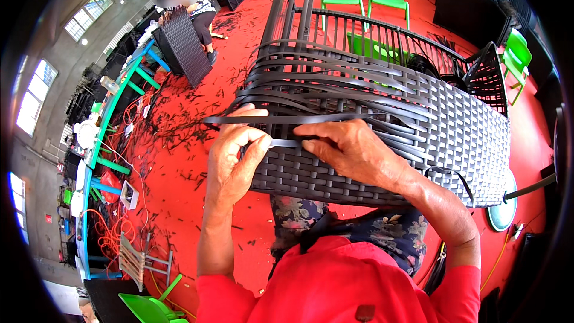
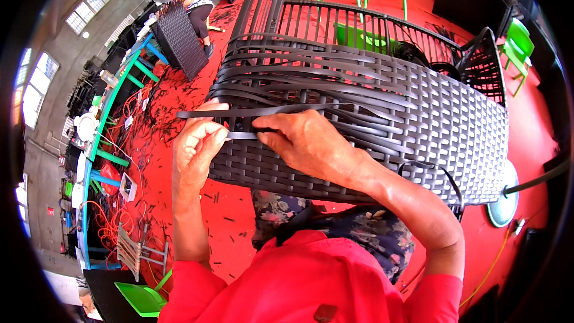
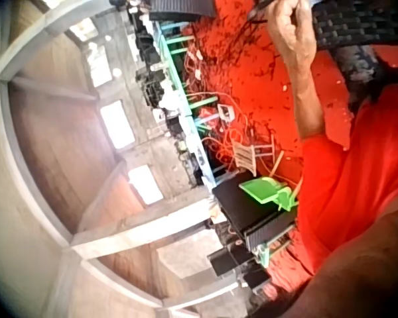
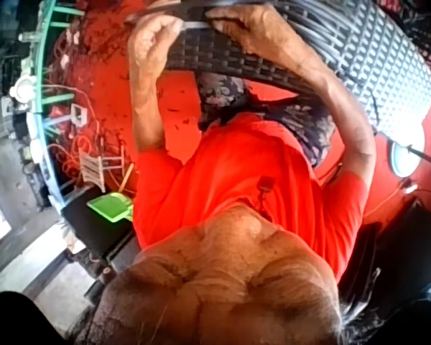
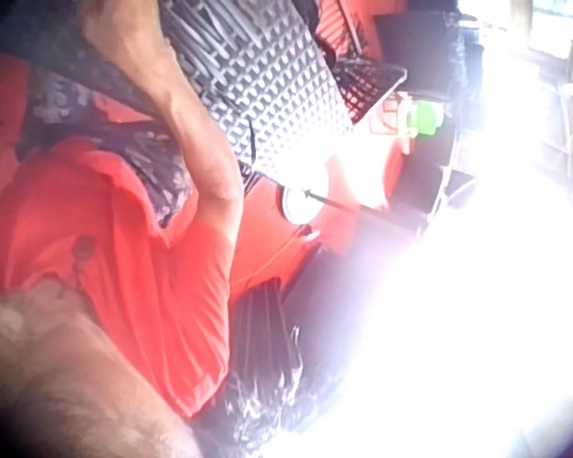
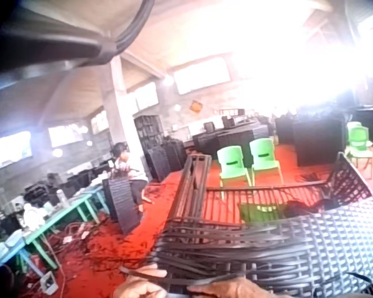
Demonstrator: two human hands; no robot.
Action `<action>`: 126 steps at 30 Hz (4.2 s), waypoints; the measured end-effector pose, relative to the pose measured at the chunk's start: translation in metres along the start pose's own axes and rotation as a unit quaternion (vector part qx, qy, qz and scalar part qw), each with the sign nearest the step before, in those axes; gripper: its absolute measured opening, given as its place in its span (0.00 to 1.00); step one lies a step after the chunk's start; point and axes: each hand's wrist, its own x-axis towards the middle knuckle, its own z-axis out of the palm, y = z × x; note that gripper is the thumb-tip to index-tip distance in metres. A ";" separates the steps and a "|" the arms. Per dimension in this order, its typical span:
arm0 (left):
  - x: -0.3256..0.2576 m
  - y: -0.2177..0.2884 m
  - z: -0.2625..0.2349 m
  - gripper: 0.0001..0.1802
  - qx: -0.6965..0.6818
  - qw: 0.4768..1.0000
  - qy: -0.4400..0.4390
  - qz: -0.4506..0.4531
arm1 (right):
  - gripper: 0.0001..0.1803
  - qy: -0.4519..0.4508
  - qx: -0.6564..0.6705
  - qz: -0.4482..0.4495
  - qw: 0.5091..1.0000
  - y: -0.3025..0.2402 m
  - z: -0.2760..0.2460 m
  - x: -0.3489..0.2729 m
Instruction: The person weaves plastic wicker strips through a furniture frame by hand, pulling the strips tight and tucking the ends into the weave.
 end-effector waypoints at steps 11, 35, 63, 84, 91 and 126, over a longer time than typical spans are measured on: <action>0.002 -0.007 0.004 0.13 0.325 0.936 -0.086 0.108 | 0.09 -0.048 -0.063 0.065 0.995 -0.001 0.000 0.010; 0.006 -0.023 -0.038 0.07 -0.166 0.985 0.017 -0.048 | 0.11 -0.083 0.080 0.061 0.991 -0.022 0.019 0.040; -0.012 -0.037 -0.024 0.15 -0.113 0.991 0.026 -0.074 | 0.11 -0.188 0.055 0.156 0.968 -0.015 0.016 0.054; -0.018 -0.057 -0.013 0.06 -0.336 0.927 0.115 -0.119 | 0.24 -0.132 0.232 0.273 0.924 -0.028 0.013 0.089; -0.033 -0.113 -0.035 0.03 -0.506 0.809 0.276 -0.114 | 0.25 0.120 0.556 0.169 0.805 -0.015 0.000 0.142; 0.014 -0.115 -0.037 0.21 -0.430 0.839 -0.280 -0.180 | 0.01 -0.323 -0.304 0.034 0.896 -0.088 0.039 0.157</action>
